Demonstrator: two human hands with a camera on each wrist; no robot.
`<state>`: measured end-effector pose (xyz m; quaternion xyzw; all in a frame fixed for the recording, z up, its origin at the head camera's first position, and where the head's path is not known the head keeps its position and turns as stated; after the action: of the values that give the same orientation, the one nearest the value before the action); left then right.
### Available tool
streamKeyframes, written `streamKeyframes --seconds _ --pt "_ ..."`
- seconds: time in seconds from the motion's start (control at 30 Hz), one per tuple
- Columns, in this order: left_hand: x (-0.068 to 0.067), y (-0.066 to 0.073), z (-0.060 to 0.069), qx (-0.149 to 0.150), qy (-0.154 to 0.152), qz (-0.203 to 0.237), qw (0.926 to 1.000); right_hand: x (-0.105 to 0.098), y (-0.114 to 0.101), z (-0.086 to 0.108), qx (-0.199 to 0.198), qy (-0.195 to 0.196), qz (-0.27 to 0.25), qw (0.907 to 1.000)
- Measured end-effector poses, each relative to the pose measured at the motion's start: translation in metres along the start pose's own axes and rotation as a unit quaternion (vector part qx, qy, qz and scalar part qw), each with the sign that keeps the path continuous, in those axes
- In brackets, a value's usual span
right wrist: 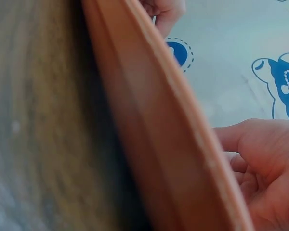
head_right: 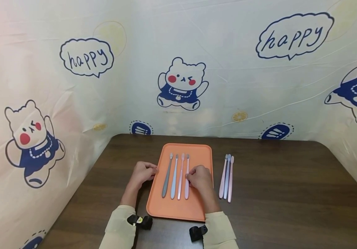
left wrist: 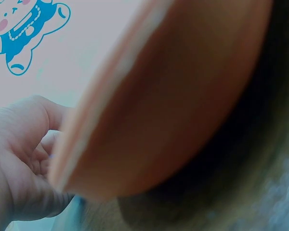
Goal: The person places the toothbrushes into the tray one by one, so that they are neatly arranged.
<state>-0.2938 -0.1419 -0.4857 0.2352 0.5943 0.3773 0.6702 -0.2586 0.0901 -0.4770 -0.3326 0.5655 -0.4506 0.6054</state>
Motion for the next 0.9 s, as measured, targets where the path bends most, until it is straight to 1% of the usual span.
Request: streamKeyframes --seconds 0.4,0.7,0.9 --pt "-0.0005 0.0015 0.0004 -0.007 -0.004 0.004 1.0000 -0.0015 -0.0006 0.0012 0.005 -0.014 -0.020 0.9997" --pt "-0.0004 0.0005 0.0004 -0.007 -0.006 0.005 0.9999 -0.0042 0.0024 0.0022 -0.003 -0.020 -0.038 0.9990" --pt "-0.0006 -0.0003 -0.0007 -0.005 -0.008 0.006 0.9999 -0.0071 0.0010 0.0033 -0.002 -0.020 -0.040 0.9990"
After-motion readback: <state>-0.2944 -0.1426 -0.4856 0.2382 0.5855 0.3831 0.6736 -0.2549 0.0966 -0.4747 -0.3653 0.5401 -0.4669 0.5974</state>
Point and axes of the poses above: each hand's wrist, its own z-axis away from the middle knuckle, its own x-axis out of the palm, y = z × x, the point moved 2 cm from there along -z, towards the middle knuckle, and after that the axes turned 12 degrees about -z, right-handed, at the moved point
